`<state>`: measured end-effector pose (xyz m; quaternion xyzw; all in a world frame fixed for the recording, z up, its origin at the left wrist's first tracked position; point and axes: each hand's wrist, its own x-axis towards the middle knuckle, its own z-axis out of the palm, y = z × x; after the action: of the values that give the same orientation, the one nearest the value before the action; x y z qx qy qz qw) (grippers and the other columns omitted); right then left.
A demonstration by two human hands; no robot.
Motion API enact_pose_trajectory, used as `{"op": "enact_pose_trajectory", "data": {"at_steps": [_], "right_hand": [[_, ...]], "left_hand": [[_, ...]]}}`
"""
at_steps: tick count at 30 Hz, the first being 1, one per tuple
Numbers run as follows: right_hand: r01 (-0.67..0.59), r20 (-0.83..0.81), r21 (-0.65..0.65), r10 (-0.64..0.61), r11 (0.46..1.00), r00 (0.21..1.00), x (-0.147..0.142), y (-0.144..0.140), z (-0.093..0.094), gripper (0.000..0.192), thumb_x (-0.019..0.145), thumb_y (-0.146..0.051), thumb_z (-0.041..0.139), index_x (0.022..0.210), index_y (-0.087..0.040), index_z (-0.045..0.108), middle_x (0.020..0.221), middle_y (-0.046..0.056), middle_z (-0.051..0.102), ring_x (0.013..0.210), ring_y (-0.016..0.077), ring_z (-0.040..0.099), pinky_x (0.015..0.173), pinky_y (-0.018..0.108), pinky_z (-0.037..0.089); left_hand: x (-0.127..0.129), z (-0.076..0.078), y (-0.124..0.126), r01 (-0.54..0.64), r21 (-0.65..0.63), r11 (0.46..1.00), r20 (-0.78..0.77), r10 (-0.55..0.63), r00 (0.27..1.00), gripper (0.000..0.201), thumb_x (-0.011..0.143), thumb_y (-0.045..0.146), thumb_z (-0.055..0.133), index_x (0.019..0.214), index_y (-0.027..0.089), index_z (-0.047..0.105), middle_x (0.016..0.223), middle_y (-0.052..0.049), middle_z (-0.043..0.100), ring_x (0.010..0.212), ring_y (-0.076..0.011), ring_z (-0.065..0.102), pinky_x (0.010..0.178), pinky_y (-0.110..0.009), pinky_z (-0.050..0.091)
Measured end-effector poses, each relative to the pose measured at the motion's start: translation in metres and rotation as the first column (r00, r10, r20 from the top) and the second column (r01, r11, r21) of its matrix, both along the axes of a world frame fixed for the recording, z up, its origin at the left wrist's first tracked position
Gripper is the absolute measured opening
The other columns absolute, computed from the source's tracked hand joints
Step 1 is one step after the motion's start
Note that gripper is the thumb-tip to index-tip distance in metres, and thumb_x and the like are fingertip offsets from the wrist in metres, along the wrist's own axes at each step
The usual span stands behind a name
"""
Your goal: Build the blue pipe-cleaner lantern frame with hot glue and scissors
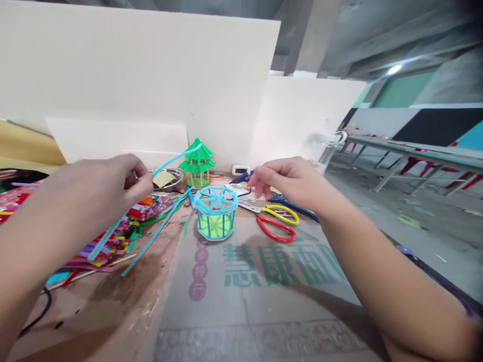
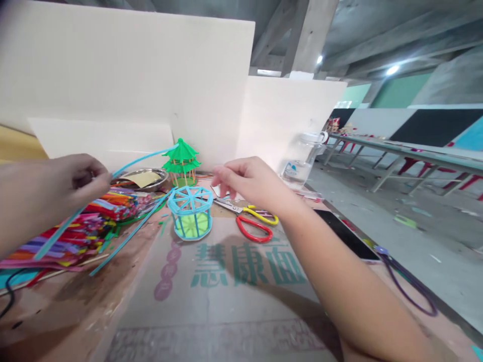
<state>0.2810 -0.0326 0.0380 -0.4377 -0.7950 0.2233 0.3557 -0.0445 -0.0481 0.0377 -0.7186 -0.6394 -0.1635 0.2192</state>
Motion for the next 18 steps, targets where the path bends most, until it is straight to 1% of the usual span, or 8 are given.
{"op": "enact_pose_trajectory", "data": {"at_steps": [2, 3, 6, 10, 13, 15, 17, 18], "right_hand": [[-0.085, -0.076, -0.023, 0.083, 0.996, 0.994, -0.011, -0.006, -0.003, 0.044, 0.100, -0.055, 0.057, 0.096, -0.018, 0.079, 0.085, 0.006, 0.080, 0.072, 0.0162, 0.072, 0.069, 0.028, 0.056], [-0.110, -0.107, -0.028, 0.107, 0.993, 0.989, -0.017, -0.010, -0.004, 0.043, 0.101, -0.054, 0.057, 0.101, -0.017, 0.079, 0.091, 0.007, 0.081, 0.077, 0.0170, 0.074, 0.073, 0.030, 0.058], [-0.171, -0.218, -0.044, 0.158, 0.984, 0.963, -0.032, -0.024, -0.007, 0.040, 0.103, -0.050, 0.056, 0.107, -0.018, 0.079, 0.103, 0.007, 0.082, 0.090, 0.0179, 0.077, 0.084, 0.031, 0.060], [-0.211, -0.299, -0.021, 0.195, 0.977, 0.934, -0.027, -0.029, 0.001, 0.042, 0.106, -0.052, 0.053, 0.120, -0.020, 0.076, 0.109, 0.006, 0.081, 0.100, 0.0169, 0.076, 0.091, 0.030, 0.060], [-0.140, -0.136, -0.044, 0.133, 0.989, 0.982, 0.003, -0.005, 0.005, 0.040, 0.104, -0.050, 0.056, 0.119, -0.019, 0.077, 0.101, 0.007, 0.082, 0.093, 0.0172, 0.076, 0.087, 0.030, 0.059], [0.074, -0.006, 0.001, -0.074, 0.997, 0.997, 0.028, 0.022, -0.003, 0.026, 0.100, -0.033, 0.063, 0.113, -0.018, 0.078, 0.095, 0.006, 0.082, 0.086, 0.0163, 0.075, 0.081, 0.028, 0.058], [0.277, 0.201, 0.067, -0.285, 0.958, 0.937, 0.045, 0.051, -0.023, 0.022, 0.096, -0.022, 0.062, 0.108, -0.015, 0.079, 0.096, 0.007, 0.082, 0.085, 0.0169, 0.074, 0.078, 0.026, 0.055], [0.317, 0.320, 0.078, -0.325, 0.945, 0.890, 0.049, 0.064, -0.037, 0.024, 0.097, -0.021, 0.060, 0.111, -0.016, 0.079, 0.102, 0.007, 0.082, 0.089, 0.0172, 0.074, 0.079, 0.026, 0.055]], "left_hand": [[0.020, 0.005, -0.012, 0.110, -0.015, 0.994, 0.102, -0.108, 0.989, 0.030, 0.087, 0.051, 0.037, 0.080, 0.027, 0.055, 0.063, 0.001, 0.058, 0.050, -0.0189, 0.048, 0.057, -0.030, 0.030], [0.033, 0.005, -0.017, 0.213, -0.011, 0.977, 0.172, -0.208, 0.963, 0.030, 0.086, 0.050, 0.038, 0.080, 0.027, 0.056, 0.064, 0.001, 0.059, 0.052, -0.0182, 0.051, 0.059, -0.030, 0.034], [0.073, 0.000, -0.027, 0.436, 0.046, 0.899, 0.272, -0.431, 0.860, 0.025, 0.085, 0.043, 0.038, 0.078, 0.027, 0.055, 0.059, 0.002, 0.056, 0.049, -0.0157, 0.049, 0.060, -0.030, 0.039], [0.103, -0.014, -0.028, 0.482, -0.059, 0.874, 0.220, -0.460, 0.860, 0.017, 0.087, 0.034, 0.045, 0.084, 0.025, 0.059, 0.060, 0.003, 0.058, 0.049, -0.0145, 0.048, 0.059, -0.029, 0.038], [0.088, -0.017, -0.018, 0.431, -0.062, 0.900, 0.199, -0.412, 0.889, 0.019, 0.091, 0.036, 0.046, 0.087, 0.024, 0.061, 0.067, 0.001, 0.063, 0.052, -0.0149, 0.052, 0.060, -0.029, 0.036], [0.061, -0.016, -0.001, 0.305, -0.006, 0.952, 0.170, -0.299, 0.939, 0.023, 0.092, 0.041, 0.044, 0.088, 0.024, 0.060, 0.065, 0.001, 0.061, 0.051, -0.0164, 0.051, 0.058, -0.029, 0.031], [0.030, -0.018, 0.025, 0.173, 0.031, 0.984, 0.127, -0.176, 0.976, 0.026, 0.093, 0.042, 0.043, 0.088, 0.024, 0.060, 0.063, 0.000, 0.057, 0.055, -0.0184, 0.053, 0.061, -0.030, 0.029], [0.015, -0.021, 0.041, 0.134, 0.022, 0.991, 0.122, -0.136, 0.983, 0.024, 0.091, 0.042, 0.045, 0.083, 0.024, 0.060, 0.059, 0.001, 0.054, 0.054, -0.0184, 0.053, 0.062, -0.031, 0.028]]}}
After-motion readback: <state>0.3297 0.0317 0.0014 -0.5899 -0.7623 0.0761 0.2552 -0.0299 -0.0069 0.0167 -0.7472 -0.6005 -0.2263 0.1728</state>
